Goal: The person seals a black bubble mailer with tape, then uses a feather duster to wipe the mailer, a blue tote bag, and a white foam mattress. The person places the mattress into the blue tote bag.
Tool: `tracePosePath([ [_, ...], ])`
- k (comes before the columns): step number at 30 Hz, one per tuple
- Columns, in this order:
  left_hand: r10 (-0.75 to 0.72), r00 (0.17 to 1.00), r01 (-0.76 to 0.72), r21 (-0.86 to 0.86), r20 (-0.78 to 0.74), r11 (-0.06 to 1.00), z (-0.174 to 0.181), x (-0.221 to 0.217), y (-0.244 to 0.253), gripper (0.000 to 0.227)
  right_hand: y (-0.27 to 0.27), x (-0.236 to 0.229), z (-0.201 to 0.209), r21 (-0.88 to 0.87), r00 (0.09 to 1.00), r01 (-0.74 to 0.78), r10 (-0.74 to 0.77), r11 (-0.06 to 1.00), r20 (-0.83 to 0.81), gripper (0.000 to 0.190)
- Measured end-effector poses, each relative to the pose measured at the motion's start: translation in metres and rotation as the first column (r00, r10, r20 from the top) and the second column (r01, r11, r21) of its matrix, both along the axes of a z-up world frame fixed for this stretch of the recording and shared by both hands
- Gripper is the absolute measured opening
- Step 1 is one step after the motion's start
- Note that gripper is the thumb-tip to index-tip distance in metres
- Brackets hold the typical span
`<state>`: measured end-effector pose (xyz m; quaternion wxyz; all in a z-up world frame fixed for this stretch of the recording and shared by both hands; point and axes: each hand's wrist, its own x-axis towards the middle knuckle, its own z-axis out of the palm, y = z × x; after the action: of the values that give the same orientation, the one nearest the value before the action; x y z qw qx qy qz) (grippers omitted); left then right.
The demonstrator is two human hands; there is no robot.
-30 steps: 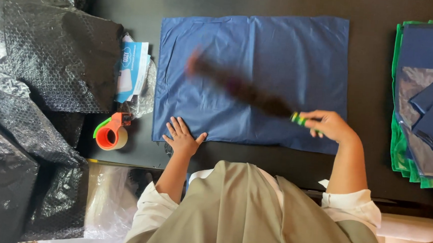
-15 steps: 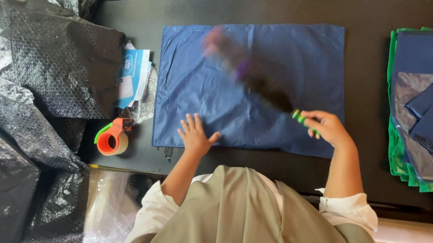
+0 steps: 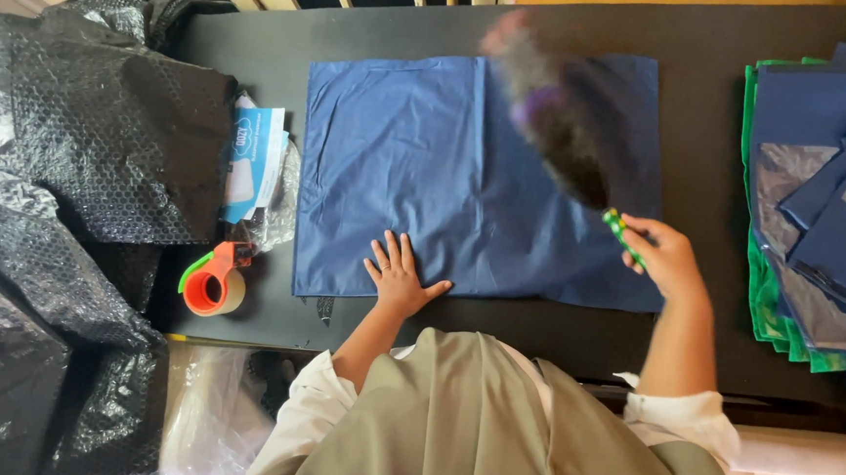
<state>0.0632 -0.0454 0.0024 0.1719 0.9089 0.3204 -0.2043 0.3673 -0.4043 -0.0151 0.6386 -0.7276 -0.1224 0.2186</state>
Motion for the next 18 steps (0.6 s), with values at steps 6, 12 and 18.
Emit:
tracePosePath([
  [6,0.023,0.999,-0.027,0.126,0.038,0.992,-0.036,0.002,-0.002,0.142,-0.073,-0.01,0.055,-0.436,0.853,-0.49,0.313,0.755,-0.418,0.04],
  [12,0.017,1.0,-0.015,0.128,-0.013,0.992,-0.034,0.001,-0.002,0.14,-0.127,-0.026,0.008,-0.39,0.946,0.081,-0.194,0.917,-0.259,0.03],
  [18,0.024,1.0,-0.025,0.108,0.008,0.994,-0.034,0.003,-0.001,0.141,-0.119,-0.025,0.018,-0.145,0.898,0.366,-0.39,0.919,-0.204,0.029],
])
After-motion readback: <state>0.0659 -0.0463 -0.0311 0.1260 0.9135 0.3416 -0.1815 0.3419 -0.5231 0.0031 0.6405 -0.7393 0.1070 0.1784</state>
